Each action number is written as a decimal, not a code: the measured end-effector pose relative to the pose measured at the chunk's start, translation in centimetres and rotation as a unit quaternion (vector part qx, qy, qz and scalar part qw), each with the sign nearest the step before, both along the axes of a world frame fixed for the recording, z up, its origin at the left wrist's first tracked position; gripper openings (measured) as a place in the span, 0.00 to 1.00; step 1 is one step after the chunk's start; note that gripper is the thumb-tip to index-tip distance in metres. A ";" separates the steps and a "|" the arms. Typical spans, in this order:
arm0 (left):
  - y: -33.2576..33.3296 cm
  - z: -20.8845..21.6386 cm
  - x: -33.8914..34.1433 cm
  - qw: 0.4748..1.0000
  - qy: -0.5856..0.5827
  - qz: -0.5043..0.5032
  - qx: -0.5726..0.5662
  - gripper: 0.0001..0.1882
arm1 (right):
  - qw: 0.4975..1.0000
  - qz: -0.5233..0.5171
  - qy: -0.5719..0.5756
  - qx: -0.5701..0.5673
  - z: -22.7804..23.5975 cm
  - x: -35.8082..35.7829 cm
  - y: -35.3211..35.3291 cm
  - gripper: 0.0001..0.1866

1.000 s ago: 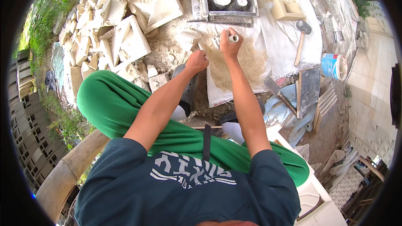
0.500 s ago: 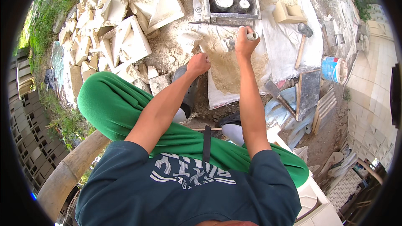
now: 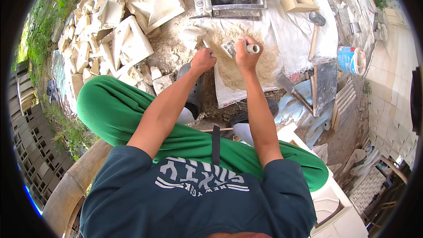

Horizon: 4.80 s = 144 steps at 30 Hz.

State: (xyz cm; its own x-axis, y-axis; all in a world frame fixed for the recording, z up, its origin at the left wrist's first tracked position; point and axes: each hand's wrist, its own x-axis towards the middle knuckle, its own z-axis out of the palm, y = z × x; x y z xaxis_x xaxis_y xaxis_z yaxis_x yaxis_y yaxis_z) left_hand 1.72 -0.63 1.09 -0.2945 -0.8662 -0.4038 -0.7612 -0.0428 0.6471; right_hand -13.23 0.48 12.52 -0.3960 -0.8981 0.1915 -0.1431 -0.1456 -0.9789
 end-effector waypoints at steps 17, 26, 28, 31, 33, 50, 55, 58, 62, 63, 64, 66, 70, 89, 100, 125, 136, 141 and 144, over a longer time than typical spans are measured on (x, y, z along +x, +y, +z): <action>0.2 -0.4 -0.4 0.999 0.025 0.024 0.022 0.10 | 0.999 0.016 0.000 -0.035 -1.9 0.1 3.0 0.18; 0.1 -0.3 0.0 1.000 -0.016 -0.002 0.012 0.10 | 0.997 0.019 -0.006 0.073 0.1 -2.4 2.4 0.17; 0.2 -0.1 0.1 1.000 -0.019 -0.002 0.017 0.10 | 0.999 0.005 0.007 0.051 3.0 -2.1 4.6 0.18; 0.4 0.0 0.0 0.999 -0.026 -0.006 0.020 0.10 | 0.995 -0.044 -0.024 0.082 3.3 -1.7 7.4 0.18; 0.6 0.2 -0.4 0.999 -0.051 -0.005 -0.004 0.09 | 0.994 -0.060 -0.007 0.095 -1.0 -2.1 10.0 0.19; 15.3 2.0 -5.1 0.969 -0.016 0.191 0.158 0.48 | 0.987 -0.133 -0.013 0.086 1.1 -2.4 12.6 0.18; 15.2 1.0 -4.3 0.974 -0.031 0.150 0.167 0.48 | 0.986 -0.153 -0.012 0.057 -3.9 -2.6 15.0 0.18; 14.9 0.2 -4.4 0.980 0.001 0.143 0.137 0.49 | 0.977 -0.171 -0.095 0.089 -4.1 -4.6 13.0 0.19; 15.2 0.4 -4.7 0.973 0.028 0.182 0.142 0.52 | 0.972 -0.185 -0.141 0.043 0.9 -5.6 10.9 0.20; 15.2 0.2 -4.9 0.973 0.028 0.182 0.142 0.52 | 0.972 -0.185 -0.141 0.043 1.4 -5.7 10.3 0.20; 15.3 0.0 -5.2 0.973 0.038 0.195 0.119 0.52 | 0.974 -0.176 -0.139 0.022 1.5 -5.9 9.4 0.19; 15.2 -0.1 -5.6 0.973 0.047 0.204 0.097 0.52 | 0.980 -0.169 -0.107 0.000 0.0 -6.6 7.8 0.19; 14.8 0.1 -6.6 0.976 0.048 0.195 0.083 0.54 | 0.985 -0.151 -0.062 0.051 -4.2 -7.7 5.7 0.18; 6.9 -2.3 -12.4 0.852 -0.077 -0.451 -0.257 0.43 | 0.926 -0.241 0.099 0.273 -0.9 -24.6 15.8 0.16; 3.4 -1.4 -8.4 0.800 -0.152 -0.515 -0.269 0.39 | 0.776 -0.133 0.299 0.539 -6.0 -27.6 16.1 0.25; 8.6 -1.8 -5.0 0.971 -0.132 -0.179 -0.083 0.46 | 0.680 -0.067 0.362 0.634 -6.4 -29.6 19.1 0.23; 0.2 -4.0 -5.8 0.969 -0.166 -0.132 -0.125 0.46 | 0.742 -0.132 0.431 0.497 -7.3 -28.0 16.3 0.18; -1.2 -4.3 -6.3 0.978 -0.171 -0.070 -0.101 0.45 | 0.827 0.046 0.395 0.396 -9.9 -18.3 8.2 0.23; -0.4 -4.9 -8.6 0.983 -0.133 -0.069 -0.108 0.44 | 0.899 0.014 0.347 0.267 -15.5 -15.6 5.5 0.30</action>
